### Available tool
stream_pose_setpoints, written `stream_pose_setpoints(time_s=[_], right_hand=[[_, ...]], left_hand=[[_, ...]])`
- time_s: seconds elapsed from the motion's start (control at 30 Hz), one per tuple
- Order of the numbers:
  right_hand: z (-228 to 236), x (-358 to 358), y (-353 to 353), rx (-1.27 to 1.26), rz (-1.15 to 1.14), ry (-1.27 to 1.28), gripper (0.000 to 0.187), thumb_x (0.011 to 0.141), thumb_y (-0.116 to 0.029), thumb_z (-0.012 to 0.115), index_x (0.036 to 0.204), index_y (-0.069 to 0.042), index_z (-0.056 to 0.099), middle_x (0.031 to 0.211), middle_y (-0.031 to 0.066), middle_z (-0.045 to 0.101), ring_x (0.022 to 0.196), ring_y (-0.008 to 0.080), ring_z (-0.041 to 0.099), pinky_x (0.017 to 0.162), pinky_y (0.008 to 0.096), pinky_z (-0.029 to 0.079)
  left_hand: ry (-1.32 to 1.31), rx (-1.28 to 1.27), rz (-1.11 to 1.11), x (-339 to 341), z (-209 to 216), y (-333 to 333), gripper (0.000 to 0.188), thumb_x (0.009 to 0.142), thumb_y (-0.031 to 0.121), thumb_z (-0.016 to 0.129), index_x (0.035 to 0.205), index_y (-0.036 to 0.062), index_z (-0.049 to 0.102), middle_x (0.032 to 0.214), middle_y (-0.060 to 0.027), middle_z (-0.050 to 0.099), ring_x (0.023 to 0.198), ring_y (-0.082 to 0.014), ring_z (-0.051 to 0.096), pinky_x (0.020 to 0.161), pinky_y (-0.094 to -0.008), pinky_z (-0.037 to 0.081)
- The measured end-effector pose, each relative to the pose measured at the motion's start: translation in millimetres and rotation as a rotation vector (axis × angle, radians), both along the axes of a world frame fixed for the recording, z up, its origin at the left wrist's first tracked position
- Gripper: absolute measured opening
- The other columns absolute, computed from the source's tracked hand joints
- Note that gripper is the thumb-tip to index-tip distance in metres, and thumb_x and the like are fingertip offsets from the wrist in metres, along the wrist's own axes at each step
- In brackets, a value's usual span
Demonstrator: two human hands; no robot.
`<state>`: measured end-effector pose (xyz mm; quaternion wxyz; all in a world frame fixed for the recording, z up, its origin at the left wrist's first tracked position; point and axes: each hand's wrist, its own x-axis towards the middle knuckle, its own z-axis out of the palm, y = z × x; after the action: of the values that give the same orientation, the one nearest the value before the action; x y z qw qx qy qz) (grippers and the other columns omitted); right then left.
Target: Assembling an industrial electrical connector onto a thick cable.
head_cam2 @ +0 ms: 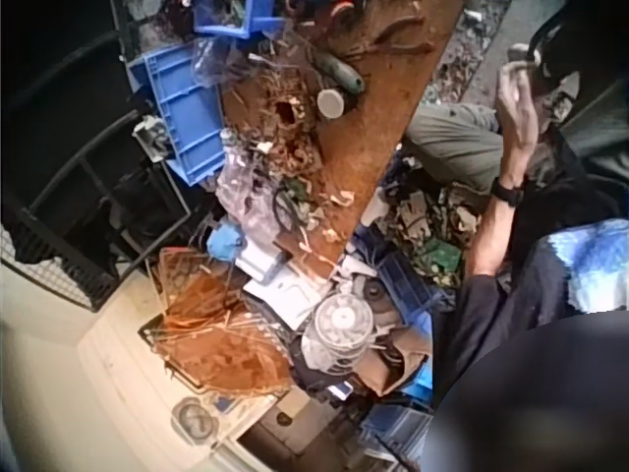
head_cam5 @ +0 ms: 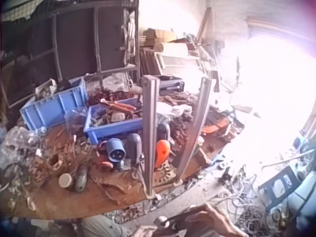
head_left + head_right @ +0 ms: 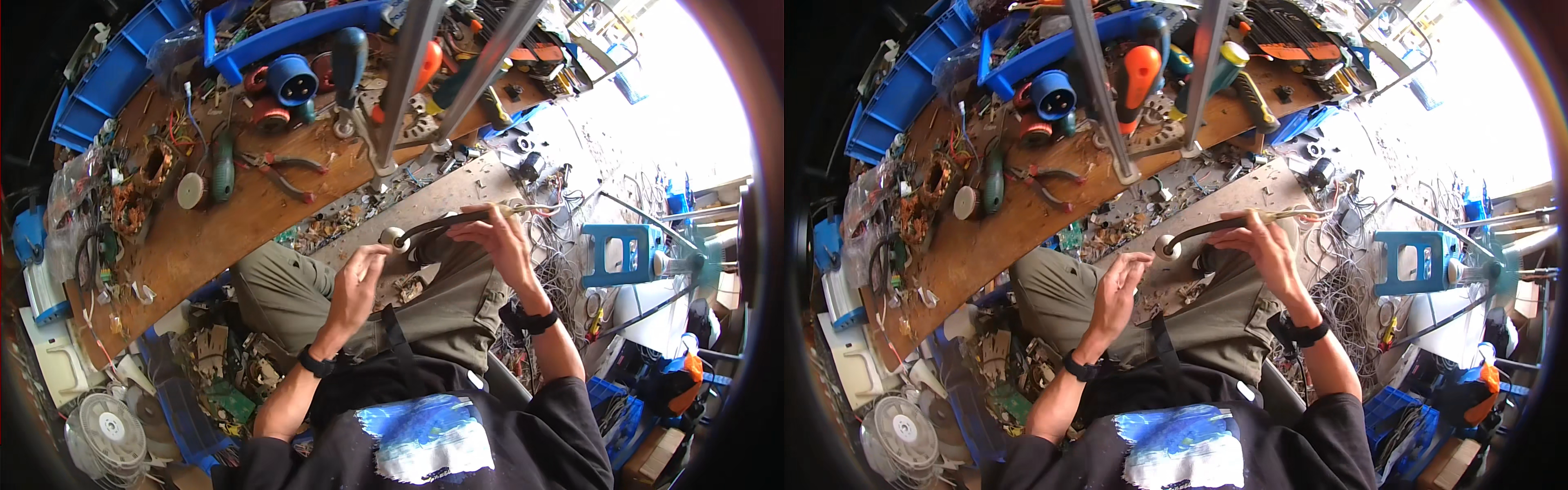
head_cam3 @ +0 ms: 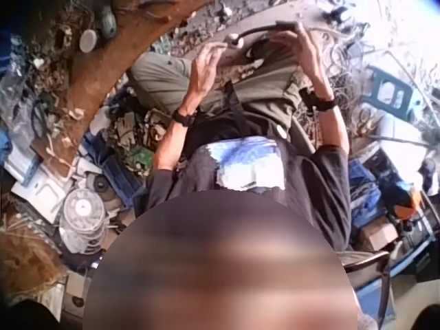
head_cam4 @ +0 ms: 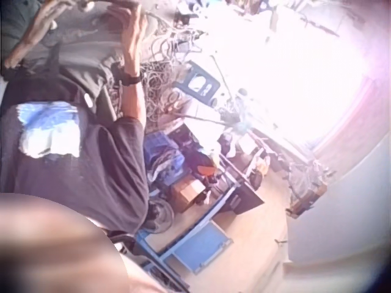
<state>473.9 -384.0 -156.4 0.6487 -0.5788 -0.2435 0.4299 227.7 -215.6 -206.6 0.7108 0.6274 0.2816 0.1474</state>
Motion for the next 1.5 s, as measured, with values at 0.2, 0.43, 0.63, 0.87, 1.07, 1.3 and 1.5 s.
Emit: stream_pose_setpoints(time_s=[0.2,0.43,0.63,0.87,1.07,1.3,1.5], right_hand=[[11.4,10.7,0.0,0.255,0.057,0.225,0.057,0.122,-0.039,0.034,0.133,0.009,0.062,0.117,0.0314,0.075,0.108,0.0413,0.076,0.101,0.0519,0.058],[-10.8,26.1,-1.5,0.346,-0.098,0.572,0.049,0.121,-0.041,0.038,0.106,-0.003,0.065,0.098,0.0096,0.068,0.087,0.0245,0.067,0.079,0.0392,0.053],[-52.9,30.9,2.5,0.369,-0.117,0.734,0.044,0.121,-0.041,0.042,0.104,-0.006,0.064,0.103,0.0089,0.069,0.09,0.023,0.07,0.074,0.0348,0.057],[-52.7,14.2,12.4,-0.59,0.067,-0.063,0.053,0.113,-0.049,0.062,0.083,-0.005,0.07,0.065,0.0059,0.066,0.056,0.0148,0.063,0.053,0.0295,0.048],[-11.9,-51.8,33.5,0.008,0.364,-0.79,0.045,0.094,-0.033,0.086,0.122,-0.001,0.071,0.114,0.0183,0.074,0.108,0.0349,0.073,0.097,0.0446,0.057],[-1.2,-102.3,76.6,0.121,0.695,-0.887,0.046,0.103,-0.036,0.074,0.128,0.001,0.064,0.11,0.0202,0.072,0.106,0.0414,0.07,0.098,0.0491,0.054],[3.4,-70.2,73.6,0.184,0.708,-0.963,0.031,0.101,-0.029,0.074,0.116,-0.004,0.068,0.103,0.0154,0.071,0.101,0.0369,0.07,0.095,0.0479,0.055]], left_hand=[[0.029,-1.222,0.329,-17.1,-75.3,9.4,0.086,0.105,0.053,0.072,0.164,0.0035,0.033,0.158,-0.0365,0.047,0.134,-0.0468,0.064,0.114,-0.0596,0.058],[-0.178,-1.093,0.465,-16.6,-67.3,4.1,0.084,0.098,0.049,0.083,0.156,0.0019,0.045,0.149,-0.0249,0.053,0.132,-0.0376,0.067,0.106,-0.0491,0.067],[-0.263,-1.055,0.48,-40.3,-41.1,23.3,0.07,0.1,0.047,0.081,0.149,0.0062,0.053,0.147,-0.0165,0.057,0.136,-0.0327,0.063,0.106,-0.0481,0.067],[-0.281,-0.804,0.639,-77.8,-3.7,9.9,0.047,0.105,0.036,0.075,0.132,-0.0014,0.062,0.123,-0.0174,0.075,0.109,-0.0295,0.079,0.094,-0.0468,0.071],[-0.195,-0.345,0.697,-88.0,23.3,0.3,0.049,0.104,0.03,0.076,0.135,-0.0041,0.06,0.131,-0.0211,0.073,0.112,-0.0308,0.078,0.087,-0.0483,0.073],[-0.111,-0.14,0.651,-91.9,49.2,1.7,0.062,0.104,0.036,0.073,0.148,-0.0024,0.05,0.142,-0.0238,0.068,0.12,-0.0336,0.075,0.089,-0.0504,0.072],[-0.192,-0.144,0.813,-125.6,60.4,10.5,0.065,0.105,0.047,0.069,0.144,-0.0031,0.057,0.14,-0.0229,0.069,0.12,-0.032,0.074,0.095,-0.05,0.069]])
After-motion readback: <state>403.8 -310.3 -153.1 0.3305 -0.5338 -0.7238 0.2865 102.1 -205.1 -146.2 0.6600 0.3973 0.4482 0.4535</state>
